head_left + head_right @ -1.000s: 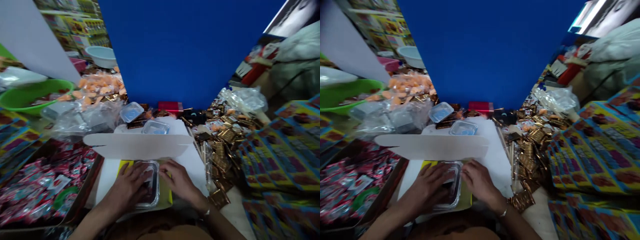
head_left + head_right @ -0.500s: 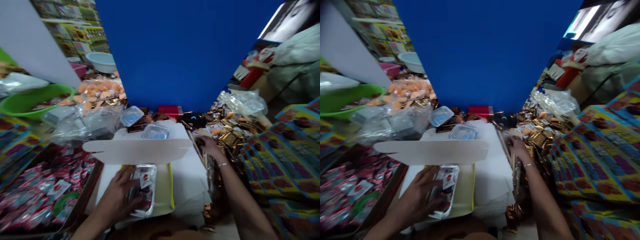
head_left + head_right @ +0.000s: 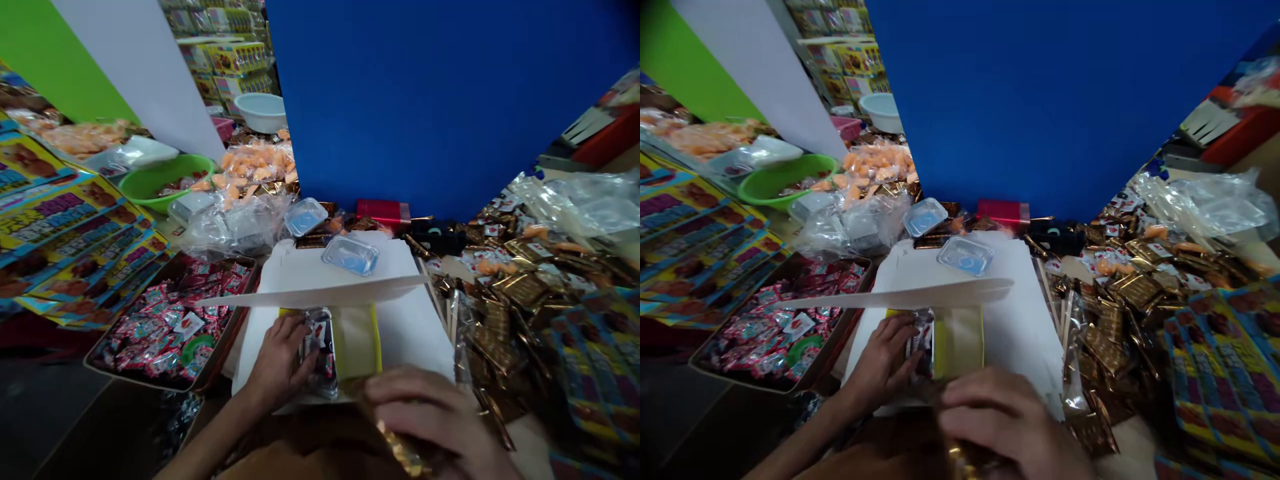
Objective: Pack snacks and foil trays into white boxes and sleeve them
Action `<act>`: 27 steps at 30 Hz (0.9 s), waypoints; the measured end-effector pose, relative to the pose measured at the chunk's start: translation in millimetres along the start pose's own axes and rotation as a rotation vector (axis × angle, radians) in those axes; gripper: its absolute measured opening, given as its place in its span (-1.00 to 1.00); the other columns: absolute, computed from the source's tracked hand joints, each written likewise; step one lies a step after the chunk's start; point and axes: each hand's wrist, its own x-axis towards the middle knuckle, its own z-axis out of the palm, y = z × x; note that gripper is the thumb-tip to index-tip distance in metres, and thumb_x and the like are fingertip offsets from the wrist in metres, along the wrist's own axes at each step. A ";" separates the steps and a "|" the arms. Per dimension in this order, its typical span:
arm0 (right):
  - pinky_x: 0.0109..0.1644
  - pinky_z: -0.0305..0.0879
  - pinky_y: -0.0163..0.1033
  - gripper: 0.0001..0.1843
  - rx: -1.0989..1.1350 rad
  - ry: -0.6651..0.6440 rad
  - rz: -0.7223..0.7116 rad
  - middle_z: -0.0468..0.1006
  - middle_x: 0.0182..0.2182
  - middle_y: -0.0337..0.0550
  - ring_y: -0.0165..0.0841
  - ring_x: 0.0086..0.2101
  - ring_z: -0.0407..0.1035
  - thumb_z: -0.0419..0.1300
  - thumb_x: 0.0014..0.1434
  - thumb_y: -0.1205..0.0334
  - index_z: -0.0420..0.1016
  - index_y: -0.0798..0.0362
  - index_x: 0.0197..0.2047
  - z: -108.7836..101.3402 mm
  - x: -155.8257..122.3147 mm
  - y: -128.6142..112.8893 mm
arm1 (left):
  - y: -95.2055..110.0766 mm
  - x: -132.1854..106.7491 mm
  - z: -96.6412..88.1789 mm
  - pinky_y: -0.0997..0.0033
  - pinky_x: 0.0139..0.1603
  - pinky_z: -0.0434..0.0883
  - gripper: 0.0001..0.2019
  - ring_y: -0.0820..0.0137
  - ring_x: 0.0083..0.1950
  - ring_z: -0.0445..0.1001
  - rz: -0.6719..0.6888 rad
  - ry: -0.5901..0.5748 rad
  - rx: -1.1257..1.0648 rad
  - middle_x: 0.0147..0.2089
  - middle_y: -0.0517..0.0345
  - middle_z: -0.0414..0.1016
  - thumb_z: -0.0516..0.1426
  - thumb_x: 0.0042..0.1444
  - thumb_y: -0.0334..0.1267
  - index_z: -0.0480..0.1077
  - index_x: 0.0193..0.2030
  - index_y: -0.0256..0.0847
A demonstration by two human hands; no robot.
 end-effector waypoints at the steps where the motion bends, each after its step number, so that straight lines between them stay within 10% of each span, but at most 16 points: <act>1: 0.09 0.40 -0.16 -0.61 0.096 -0.118 -0.011 0.48 0.04 -0.08 -0.29 0.05 0.38 0.03 0.32 0.21 0.30 -0.09 0.21 14.6 7.1 0.5 | -0.6 -0.5 1.2 -0.07 0.07 0.38 -0.76 0.05 0.11 0.30 0.000 0.016 -0.004 0.08 -0.17 0.37 0.08 0.16 -0.27 0.38 -0.05 -0.27; 4: 0.28 0.19 -0.08 -0.61 0.045 -0.220 0.060 0.40 0.14 -0.07 -0.31 0.19 0.21 0.03 0.31 0.34 0.32 -0.04 0.19 46.1 26.4 23.3 | -4.4 -2.8 2.4 -0.03 0.06 0.38 -0.70 0.08 0.08 0.32 0.015 0.030 -0.033 0.04 -0.17 0.39 0.05 0.10 -0.42 0.34 -0.01 -0.29; 9: 0.38 -0.13 0.21 -0.23 -0.232 -0.416 0.352 -0.20 0.42 0.08 0.04 0.37 -0.37 0.26 0.13 -0.06 0.18 0.05 0.32 63.8 32.2 47.1 | -7.7 -6.8 -0.2 0.07 0.00 0.42 -0.67 0.16 0.00 0.38 0.022 0.099 -0.131 -0.04 -0.12 0.43 -0.03 0.16 -0.43 0.26 0.08 -0.28; 14: 0.36 0.06 -0.02 -0.43 -0.222 -0.395 0.406 0.02 0.37 0.12 -0.13 0.31 -0.01 -0.02 0.34 0.13 0.09 0.16 0.35 76.2 37.4 35.8 | -1.4 -4.2 6.2 -0.02 0.14 0.32 -0.46 0.06 0.20 0.27 -0.053 0.195 -0.231 0.20 -0.09 0.29 0.14 0.17 -0.15 0.15 0.28 -0.12; 20: 0.34 0.09 -0.08 -0.62 -0.183 -0.343 0.418 0.27 0.26 -0.09 -0.23 0.23 0.13 0.10 0.27 0.19 0.39 0.03 0.14 77.3 39.3 38.5 | -18.2 -8.8 11.1 0.29 -0.03 0.37 -0.49 0.22 0.16 0.32 -0.493 0.652 -0.620 0.21 0.00 0.25 0.15 0.15 -0.10 0.17 0.22 -0.05; 24: 0.38 -0.01 0.02 -0.50 -0.204 -0.431 0.391 0.18 0.33 -0.11 -0.19 0.30 0.02 0.10 0.29 0.16 0.28 0.02 0.27 83.2 34.9 47.8 | -28.4 4.6 7.3 0.52 -0.44 0.29 -0.25 0.52 -0.40 0.31 -0.561 0.407 -0.807 -0.08 0.17 0.32 0.20 -0.03 -0.23 0.02 0.32 -0.07; 27: 0.37 -0.01 0.09 -0.41 -0.211 -0.513 0.351 0.14 0.35 -0.16 -0.15 0.31 0.00 0.13 0.26 0.15 0.19 -0.03 0.33 89.1 35.4 51.1 | -28.5 17.2 9.1 0.56 -0.47 0.23 -0.44 0.53 -0.45 0.27 -0.603 0.413 -0.947 -0.30 0.29 0.29 0.17 -0.14 -0.33 0.24 0.10 -0.17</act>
